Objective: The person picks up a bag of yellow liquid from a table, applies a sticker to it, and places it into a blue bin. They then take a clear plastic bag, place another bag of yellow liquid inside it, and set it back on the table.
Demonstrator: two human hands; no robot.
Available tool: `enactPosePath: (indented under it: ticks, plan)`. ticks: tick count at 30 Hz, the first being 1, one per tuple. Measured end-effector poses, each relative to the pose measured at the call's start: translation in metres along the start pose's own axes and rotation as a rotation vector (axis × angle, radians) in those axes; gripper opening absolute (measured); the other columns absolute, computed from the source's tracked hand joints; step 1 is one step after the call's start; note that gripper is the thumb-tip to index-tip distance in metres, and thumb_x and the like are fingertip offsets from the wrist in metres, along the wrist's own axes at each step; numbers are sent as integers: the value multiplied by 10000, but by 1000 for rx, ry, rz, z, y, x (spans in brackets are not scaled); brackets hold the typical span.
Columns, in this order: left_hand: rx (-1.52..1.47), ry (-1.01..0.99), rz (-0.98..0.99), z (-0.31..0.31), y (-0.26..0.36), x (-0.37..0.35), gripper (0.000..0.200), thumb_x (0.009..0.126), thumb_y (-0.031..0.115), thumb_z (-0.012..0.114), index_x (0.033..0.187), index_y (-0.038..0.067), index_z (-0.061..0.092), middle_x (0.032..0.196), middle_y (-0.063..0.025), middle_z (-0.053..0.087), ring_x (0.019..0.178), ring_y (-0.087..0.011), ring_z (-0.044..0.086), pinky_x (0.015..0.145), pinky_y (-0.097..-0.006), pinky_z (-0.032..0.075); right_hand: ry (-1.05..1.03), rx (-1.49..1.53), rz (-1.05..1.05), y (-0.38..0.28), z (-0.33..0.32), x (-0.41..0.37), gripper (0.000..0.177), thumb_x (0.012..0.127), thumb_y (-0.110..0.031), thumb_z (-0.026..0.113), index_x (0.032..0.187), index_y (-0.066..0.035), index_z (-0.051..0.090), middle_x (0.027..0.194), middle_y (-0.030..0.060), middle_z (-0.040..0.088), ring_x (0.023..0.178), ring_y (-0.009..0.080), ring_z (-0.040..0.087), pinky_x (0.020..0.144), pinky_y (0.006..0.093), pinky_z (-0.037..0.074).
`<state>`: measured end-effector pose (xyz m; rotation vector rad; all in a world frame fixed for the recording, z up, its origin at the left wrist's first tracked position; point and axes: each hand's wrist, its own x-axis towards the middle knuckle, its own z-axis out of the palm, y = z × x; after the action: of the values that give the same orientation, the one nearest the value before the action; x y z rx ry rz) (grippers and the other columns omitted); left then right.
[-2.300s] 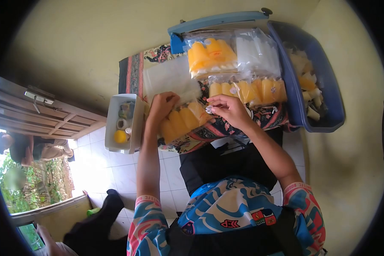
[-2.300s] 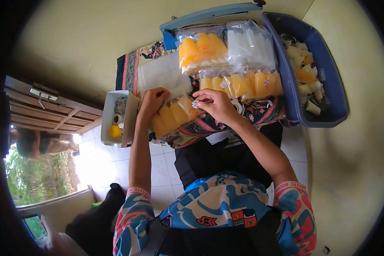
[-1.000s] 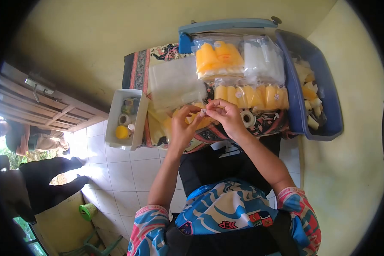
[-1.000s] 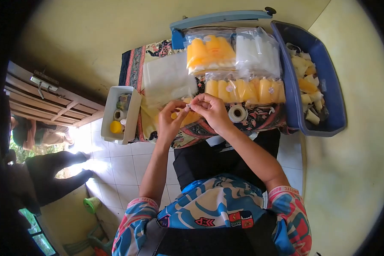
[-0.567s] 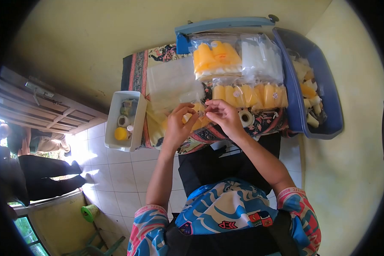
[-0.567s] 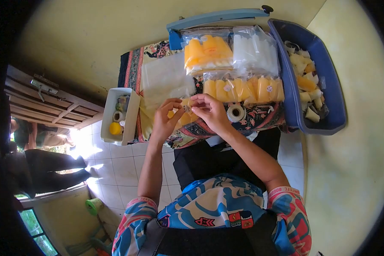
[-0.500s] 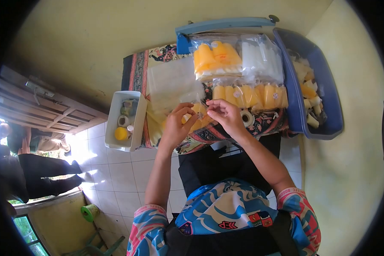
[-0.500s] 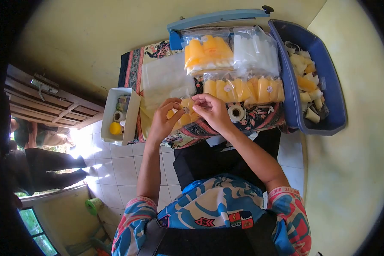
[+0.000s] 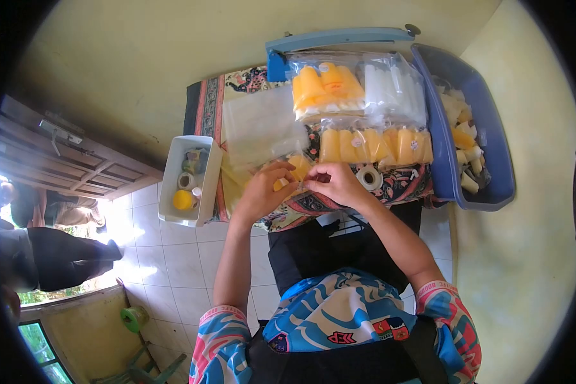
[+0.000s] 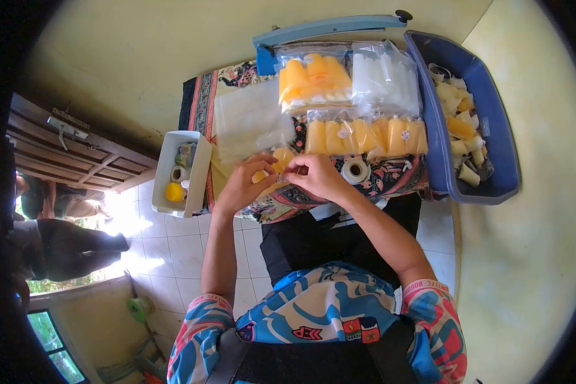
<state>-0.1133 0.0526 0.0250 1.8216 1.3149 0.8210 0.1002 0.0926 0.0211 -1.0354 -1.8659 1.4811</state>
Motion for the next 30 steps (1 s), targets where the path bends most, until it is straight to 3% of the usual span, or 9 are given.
enactPosePath:
  ticks: [5, 9, 12, 16, 17, 20, 23, 30]
  plan:
    - [-69, -3, -21, -1, -1, 0, 146, 856, 106, 683, 900, -32, 667, 1170, -162, 653, 1123, -274, 600, 980, -375, 433, -49, -22, -6, -2, -1, 0, 131, 856, -76, 701, 885, 50, 681, 757, 71, 688, 705, 91, 636, 656, 247, 506]
    - [-231, 37, -54, -9, -5, -3, 167, 886, 101, 654, 990, -21, 702, 1115, -149, 685, 1058, -205, 623, 943, -341, 456, 34, -4, 12, -3, -2, -1, 134, 866, -87, 693, 882, 45, 682, 740, 48, 675, 667, 74, 608, 623, 239, 493]
    - [-308, 173, -165, -22, -6, -3, 190, 907, 100, 633, 1043, -11, 706, 1046, -121, 707, 991, -153, 627, 900, -308, 477, 117, 37, 17, 2, -5, 1, 135, 877, -97, 685, 878, 39, 684, 725, 32, 665, 627, 56, 578, 572, 226, 468]
    - [-116, 264, -152, -37, -10, 14, 199, 912, 96, 624, 1066, 3, 708, 979, -63, 709, 942, -125, 625, 816, -275, 510, 155, 147, 62, 15, -2, 8, 140, 900, -104, 663, 896, 35, 674, 665, 30, 634, 497, 53, 527, 447, 221, 404]
    - [4, 252, -83, -40, -10, 20, 215, 900, 94, 637, 1085, 5, 702, 1013, -74, 709, 919, -135, 635, 796, -276, 522, 118, 186, 103, 18, 1, 10, 144, 903, -105, 657, 902, 38, 670, 652, 32, 626, 475, 58, 521, 430, 222, 396]
    - [-13, 120, -162, -38, -22, 36, 224, 884, 92, 655, 1086, 11, 708, 1063, -107, 707, 934, -171, 649, 828, -310, 524, 18, 232, 173, 10, 13, 16, 187, 918, -120, 625, 912, 66, 651, 605, 47, 604, 427, 64, 506, 381, 217, 366]
    - [-39, 67, 9, -25, -53, 46, 221, 878, 91, 664, 1079, 19, 717, 1091, -137, 701, 978, -210, 652, 862, -338, 520, -8, 206, 190, 4, 26, 21, 205, 915, -132, 621, 909, 70, 660, 586, 59, 614, 401, 70, 497, 375, 224, 367]
    - [41, 123, 106, -13, -80, 45, 205, 848, 68, 676, 1038, 10, 730, 1093, -140, 708, 1041, -257, 643, 914, -351, 503, -28, 225, 238, 11, 36, 29, 195, 937, -130, 614, 923, 60, 652, 572, 43, 577, 399, 51, 456, 378, 214, 336]
